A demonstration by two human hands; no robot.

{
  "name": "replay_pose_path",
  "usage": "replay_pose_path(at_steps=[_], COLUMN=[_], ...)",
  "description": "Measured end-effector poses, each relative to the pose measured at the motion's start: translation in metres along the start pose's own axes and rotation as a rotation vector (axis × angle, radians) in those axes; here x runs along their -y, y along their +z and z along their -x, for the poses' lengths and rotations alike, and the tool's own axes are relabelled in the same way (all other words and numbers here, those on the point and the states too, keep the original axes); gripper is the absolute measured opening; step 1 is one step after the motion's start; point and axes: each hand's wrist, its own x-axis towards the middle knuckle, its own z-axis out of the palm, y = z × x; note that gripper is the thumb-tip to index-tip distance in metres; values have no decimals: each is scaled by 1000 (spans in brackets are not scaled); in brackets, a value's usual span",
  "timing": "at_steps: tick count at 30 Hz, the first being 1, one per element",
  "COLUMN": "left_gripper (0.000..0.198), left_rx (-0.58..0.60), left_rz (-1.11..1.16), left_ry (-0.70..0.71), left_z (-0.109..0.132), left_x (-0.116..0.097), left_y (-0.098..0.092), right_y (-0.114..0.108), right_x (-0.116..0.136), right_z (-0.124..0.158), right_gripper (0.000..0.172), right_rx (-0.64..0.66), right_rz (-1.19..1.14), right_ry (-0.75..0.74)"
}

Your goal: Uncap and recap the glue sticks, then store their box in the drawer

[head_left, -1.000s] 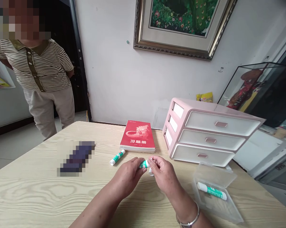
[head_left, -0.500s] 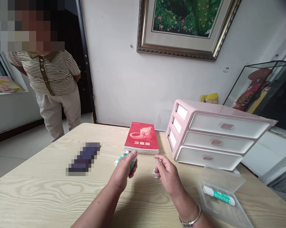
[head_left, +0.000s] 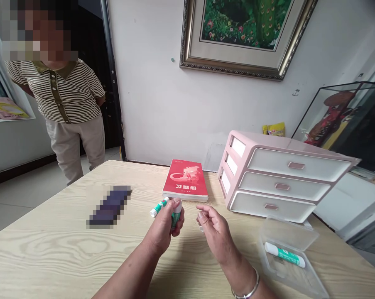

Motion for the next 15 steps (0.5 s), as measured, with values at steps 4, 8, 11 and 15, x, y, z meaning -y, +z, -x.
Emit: replay_pose_path(at_steps=[4,8,11,15], left_gripper=[53,52,49,46], left_rx=[165,375,461,322], left_rz=[-74,-141,-263,-411], left_ry=[-5,20,44,78], left_z=[7,18,22,20], left_x=[13,19,12,1], left_y=[10,18,18,11], right_y=[9,10,-11,-73], right_x=[17,29,38,47], right_z=[12,25,32,40], right_gripper=[35,31,23,26], right_rx=[25,41,-8,-70], right_rz=[90,21,140,537], right_ry=[-164,-61,-113,-214])
